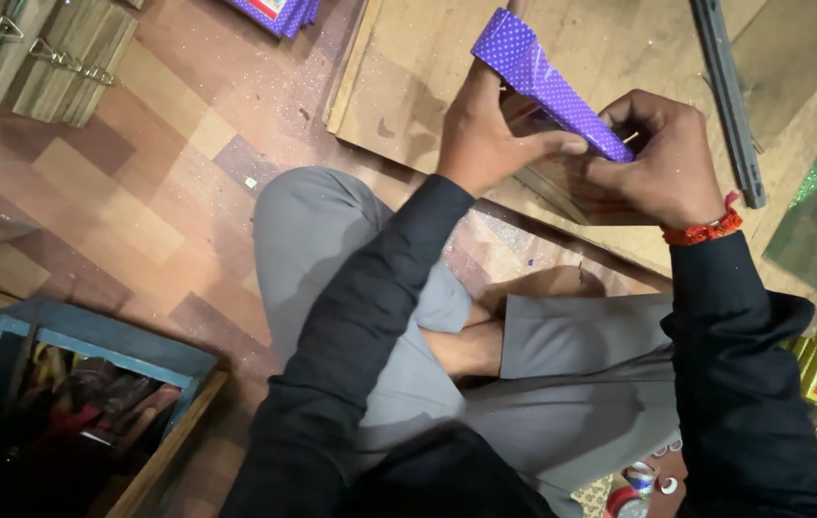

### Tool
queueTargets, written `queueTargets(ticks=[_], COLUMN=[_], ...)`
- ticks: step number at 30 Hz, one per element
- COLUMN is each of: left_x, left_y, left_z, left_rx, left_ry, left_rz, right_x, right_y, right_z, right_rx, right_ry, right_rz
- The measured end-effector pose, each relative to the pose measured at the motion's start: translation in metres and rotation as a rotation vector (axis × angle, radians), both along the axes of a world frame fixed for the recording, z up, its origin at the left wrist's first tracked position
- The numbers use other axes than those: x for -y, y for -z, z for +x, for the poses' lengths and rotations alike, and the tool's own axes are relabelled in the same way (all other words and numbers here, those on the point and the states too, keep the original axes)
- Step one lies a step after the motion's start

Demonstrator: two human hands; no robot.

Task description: The person wraps purple decorative tape around the edges of small framed pictures. They pick up each frame, apply the tape to the sides, and place the finished frames into a stack.

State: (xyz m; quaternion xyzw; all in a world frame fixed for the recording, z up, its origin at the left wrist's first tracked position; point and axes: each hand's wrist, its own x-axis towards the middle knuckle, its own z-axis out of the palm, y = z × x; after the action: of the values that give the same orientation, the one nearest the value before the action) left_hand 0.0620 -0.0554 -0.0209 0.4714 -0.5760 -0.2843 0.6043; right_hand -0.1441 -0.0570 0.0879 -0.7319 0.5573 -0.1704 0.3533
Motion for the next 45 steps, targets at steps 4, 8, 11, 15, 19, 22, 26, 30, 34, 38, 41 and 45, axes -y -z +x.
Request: queueTargets(ticks=[4, 8, 11, 15, 19, 22, 26, 30, 34, 38, 41, 45], left_x=[0.002, 0.014, 0.014, 0.003, -0.014, -0.017, -0.02, -0.022, -0.012, -0.011, -0.011, -0.011], left_y=[0.007, 0.02, 0.019, -0.003, -0.027, -0.029, -0.017, -0.005, 0.004, 0.013, 0.018, 0.028], left_z=[-0.007, 0.01, 0.023, 0.031, 0.001, -0.013, -0.007, 0.005, 0.0, -0.004, -0.005, -0.008], left_rx=[-0.03, -0.193, -0.426, -0.564, -0.444, -0.703, -0.728, -0.643, -0.676, -0.621, -0.676, -0.775], left_ry=[-0.021, 0.214, 0.409, 0.513, 0.109, 0.067, 0.134, 0.398, 0.471, 0.412, 0.435, 0.484], left_rz=[0.006, 0.133, 0.157, -0.021, -0.075, 0.103, 0.133, 0.036, 0.07, 0.069, 0.082, 0.101], right_x=[0.0, 0.001, 0.0, -0.001, -0.004, -0.011, -0.023, -0.026, -0.026, -0.034, -0.036, -0.025], right_y=[0.001, 0.003, 0.004, 0.002, -0.004, -0.008, -0.015, -0.025, -0.034, -0.027, -0.02, -0.022], right_z=[0.0, -0.002, -0.003, 0.0, 0.007, 0.013, 0.024, 0.035, 0.045, 0.065, 0.082, 0.092], right_rx=[0.01, 0.022, 0.019, 0.043, 0.024, -0.005, -0.043, -0.139, -0.448, -0.484, -0.348, -0.183], right_ry=[-0.034, -0.044, -0.043, -0.054, -0.034, -0.057, -0.11, -0.199, -0.359, -0.332, -0.214, -0.043], right_rz=[-0.027, -0.031, -0.031, -0.048, -0.047, -0.129, -0.308, -0.525, -0.808, -0.767, -0.722, -0.504])
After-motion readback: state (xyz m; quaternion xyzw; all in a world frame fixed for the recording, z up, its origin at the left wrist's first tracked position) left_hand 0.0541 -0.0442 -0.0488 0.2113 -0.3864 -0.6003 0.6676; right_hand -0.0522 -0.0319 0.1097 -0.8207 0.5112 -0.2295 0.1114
